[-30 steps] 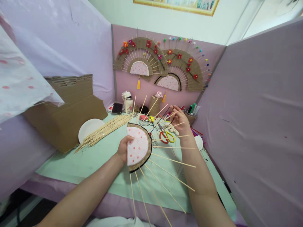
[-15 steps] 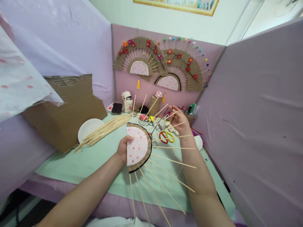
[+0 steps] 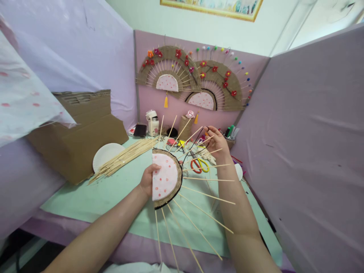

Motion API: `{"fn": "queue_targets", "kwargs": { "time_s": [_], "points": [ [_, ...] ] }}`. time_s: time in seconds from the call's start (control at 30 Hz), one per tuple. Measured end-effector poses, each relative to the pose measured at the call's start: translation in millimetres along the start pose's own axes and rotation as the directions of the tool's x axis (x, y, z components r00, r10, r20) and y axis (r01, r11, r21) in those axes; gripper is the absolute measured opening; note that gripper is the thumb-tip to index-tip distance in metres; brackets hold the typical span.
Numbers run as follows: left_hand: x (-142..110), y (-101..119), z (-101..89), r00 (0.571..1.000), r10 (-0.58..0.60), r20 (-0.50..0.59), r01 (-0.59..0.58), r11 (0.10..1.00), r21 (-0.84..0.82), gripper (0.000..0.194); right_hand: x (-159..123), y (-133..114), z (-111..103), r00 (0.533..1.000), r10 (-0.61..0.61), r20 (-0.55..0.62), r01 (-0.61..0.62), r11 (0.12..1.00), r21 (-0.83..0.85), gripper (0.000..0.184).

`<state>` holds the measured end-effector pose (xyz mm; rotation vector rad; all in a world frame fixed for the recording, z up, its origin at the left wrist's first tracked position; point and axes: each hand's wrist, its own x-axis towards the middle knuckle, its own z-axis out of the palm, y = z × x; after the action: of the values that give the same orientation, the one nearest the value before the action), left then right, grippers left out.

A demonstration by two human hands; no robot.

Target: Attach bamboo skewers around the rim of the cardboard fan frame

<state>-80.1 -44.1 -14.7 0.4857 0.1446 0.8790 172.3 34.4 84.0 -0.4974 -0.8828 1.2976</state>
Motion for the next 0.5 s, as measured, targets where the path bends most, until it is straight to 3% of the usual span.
{"fn": "queue_targets", "kwargs": {
  "time_s": [0.33,0.5],
  "points": [
    [1.2,-2.7,-4.2,1.000,-0.001,0.025,0.000,1.000,0.023,0.060,8.5,-13.9,3.0,0.990,-0.083,0.111,0.099,0.984,-0.147,0.020],
    [0.6,-2.8,-1.2,0.999,-0.008,0.046,0.007,1.000,0.024,0.060,21.8,-20.1,5.2,0.984,0.073,0.162,-0.058,0.994,-0.097,0.017]
  ]
}}
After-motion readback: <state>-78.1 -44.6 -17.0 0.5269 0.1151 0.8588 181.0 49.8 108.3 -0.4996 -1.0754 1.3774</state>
